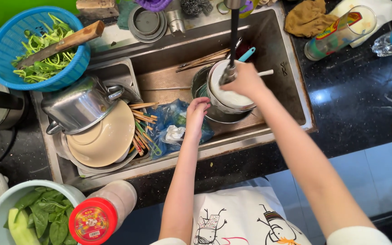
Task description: Organizing a kitchen counter and washing dishes in a bakery environment.
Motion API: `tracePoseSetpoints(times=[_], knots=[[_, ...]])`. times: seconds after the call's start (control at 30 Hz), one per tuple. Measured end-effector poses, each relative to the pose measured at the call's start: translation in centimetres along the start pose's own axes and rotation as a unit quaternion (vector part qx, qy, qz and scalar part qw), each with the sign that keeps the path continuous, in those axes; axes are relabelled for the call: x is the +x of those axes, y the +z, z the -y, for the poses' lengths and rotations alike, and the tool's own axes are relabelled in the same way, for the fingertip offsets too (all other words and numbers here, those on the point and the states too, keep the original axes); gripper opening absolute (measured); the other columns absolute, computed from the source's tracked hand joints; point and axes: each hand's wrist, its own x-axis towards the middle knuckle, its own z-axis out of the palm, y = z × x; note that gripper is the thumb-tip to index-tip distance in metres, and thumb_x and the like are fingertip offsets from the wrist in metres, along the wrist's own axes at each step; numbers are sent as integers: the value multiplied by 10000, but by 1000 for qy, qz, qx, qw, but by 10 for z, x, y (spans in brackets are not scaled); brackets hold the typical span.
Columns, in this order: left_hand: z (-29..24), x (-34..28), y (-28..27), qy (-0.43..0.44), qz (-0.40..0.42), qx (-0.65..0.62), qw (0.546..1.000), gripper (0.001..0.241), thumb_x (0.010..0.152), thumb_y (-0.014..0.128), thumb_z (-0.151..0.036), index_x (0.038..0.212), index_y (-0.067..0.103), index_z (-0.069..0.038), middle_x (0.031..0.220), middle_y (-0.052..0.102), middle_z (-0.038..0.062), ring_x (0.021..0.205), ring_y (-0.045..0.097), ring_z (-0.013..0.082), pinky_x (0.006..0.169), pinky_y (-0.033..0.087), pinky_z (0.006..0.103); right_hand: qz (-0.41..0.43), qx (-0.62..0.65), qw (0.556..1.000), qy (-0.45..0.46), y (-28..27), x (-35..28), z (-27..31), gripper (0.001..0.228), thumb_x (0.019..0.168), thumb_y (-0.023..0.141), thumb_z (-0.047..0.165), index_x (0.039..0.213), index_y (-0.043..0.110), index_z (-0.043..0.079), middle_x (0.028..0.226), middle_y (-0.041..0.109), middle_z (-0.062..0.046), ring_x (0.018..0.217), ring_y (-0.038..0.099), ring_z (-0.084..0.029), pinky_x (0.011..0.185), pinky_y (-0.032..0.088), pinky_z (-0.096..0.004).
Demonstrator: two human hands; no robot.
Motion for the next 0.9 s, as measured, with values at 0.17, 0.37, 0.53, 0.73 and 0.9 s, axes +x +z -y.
tracePoseSetpoints(times=[0.17, 0.37, 0.53, 0.73, 0.9], knots=[[-5, -8, -16, -1, -26, 0, 1000, 284, 946, 556, -154, 1182, 680, -55, 1150, 715, 75, 1087, 664, 186, 932, 486, 312, 92, 18, 995, -25, 6, -40, 32, 492, 551, 954, 277, 910, 761, 0, 894, 777, -159, 835, 753, -284, 800, 588, -374], [-8, -11, -27, 10, -38, -12, 999, 264, 957, 568, -168, 1173, 678, -62, 1162, 713, 63, 1097, 670, 179, 953, 474, 320, 54, -48, 996, 53, -10, -23, 12, 458, 616, 942, 293, 906, 745, -2, 876, 761, -168, 805, 755, -272, 781, 591, -363], [-9, -8, -25, -6, -40, -3, 999, 282, 947, 558, -163, 1181, 679, -64, 1155, 714, 60, 1101, 668, 177, 958, 474, 321, -14, -23, 1000, 13, 24, -6, 24, 509, 626, 992, 293, 895, 709, -33, 844, 735, -181, 769, 725, -289, 742, 574, -367], [-1, 0, -33, 17, -65, -1, 998, 287, 935, 561, -141, 1177, 683, -47, 1135, 721, 74, 1077, 675, 197, 927, 483, 326, 6, 82, 996, -39, 30, -11, 55, 396, 661, 923, 224, 944, 732, 21, 843, 768, -94, 781, 754, -186, 744, 588, -312], [-3, 6, -32, 30, -77, -4, 997, 263, 945, 553, -133, 1163, 672, -49, 1108, 720, 66, 1056, 670, 179, 886, 479, 308, 62, 119, 991, 20, 25, -17, 55, 353, 669, 911, 219, 915, 742, 31, 834, 784, -79, 764, 763, -160, 743, 601, -302]])
